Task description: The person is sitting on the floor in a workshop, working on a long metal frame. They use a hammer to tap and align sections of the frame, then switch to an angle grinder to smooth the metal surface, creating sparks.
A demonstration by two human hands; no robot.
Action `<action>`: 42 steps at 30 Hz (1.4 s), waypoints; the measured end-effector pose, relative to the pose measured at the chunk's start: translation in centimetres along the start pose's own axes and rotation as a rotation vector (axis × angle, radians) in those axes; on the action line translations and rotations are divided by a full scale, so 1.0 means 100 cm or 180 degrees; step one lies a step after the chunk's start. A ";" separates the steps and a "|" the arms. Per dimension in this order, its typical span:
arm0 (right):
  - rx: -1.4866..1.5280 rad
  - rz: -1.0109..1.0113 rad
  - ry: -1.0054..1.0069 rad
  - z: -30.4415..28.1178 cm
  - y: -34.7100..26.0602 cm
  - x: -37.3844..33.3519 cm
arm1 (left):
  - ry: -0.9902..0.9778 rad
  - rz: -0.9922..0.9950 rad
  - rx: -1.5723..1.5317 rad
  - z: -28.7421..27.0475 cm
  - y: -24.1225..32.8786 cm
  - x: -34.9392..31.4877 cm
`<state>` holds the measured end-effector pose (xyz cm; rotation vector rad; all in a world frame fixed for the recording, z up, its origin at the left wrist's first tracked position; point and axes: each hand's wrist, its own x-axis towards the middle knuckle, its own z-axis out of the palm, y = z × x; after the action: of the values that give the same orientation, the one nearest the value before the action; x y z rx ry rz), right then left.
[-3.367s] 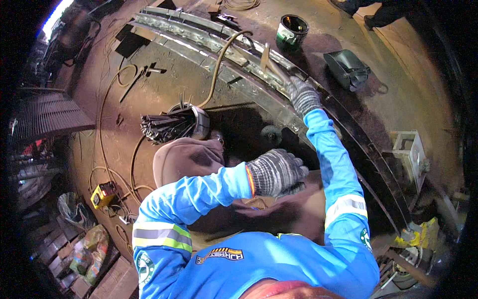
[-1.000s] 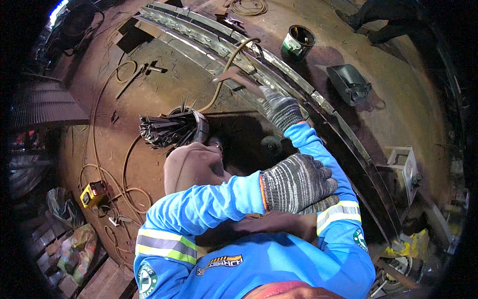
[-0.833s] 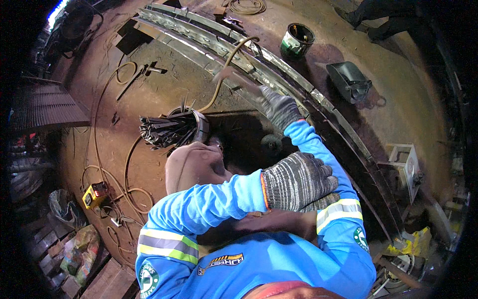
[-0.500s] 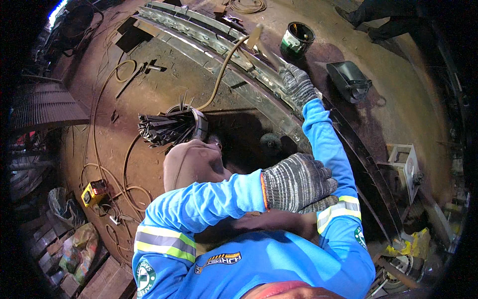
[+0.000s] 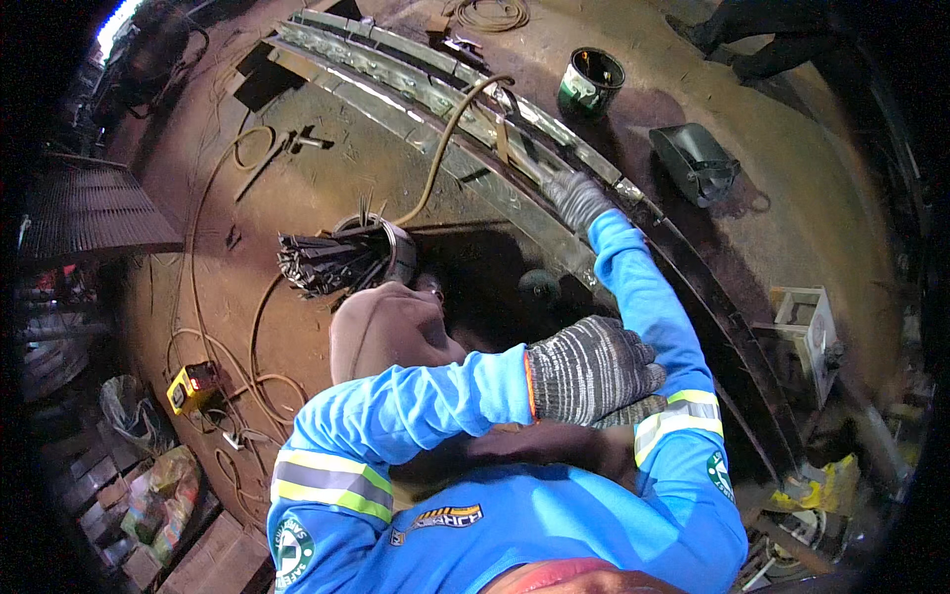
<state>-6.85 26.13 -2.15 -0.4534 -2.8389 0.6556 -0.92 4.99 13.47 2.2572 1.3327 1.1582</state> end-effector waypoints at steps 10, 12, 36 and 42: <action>0.1484 0.0278 0.0510 0.009 -0.032 0.022 | 0.0046 -0.0125 0.0132 -0.002 -0.001 -0.013; 0.1050 0.0446 0.0347 0.010 0.000 0.010 | 0.0068 0.0105 0.0017 0.000 -0.002 -0.005; -0.0970 0.1464 -0.0436 -0.052 -0.011 -0.112 | -0.0432 0.0008 0.0082 0.007 0.011 -0.024; -0.0668 -0.0526 0.0894 -0.033 -0.055 -0.110 | -0.0467 0.0146 -0.0068 0.019 0.009 -0.024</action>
<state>2.90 19.10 2.00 -0.3092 -2.6477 0.2420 0.38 2.79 11.57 2.3193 1.2133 0.9944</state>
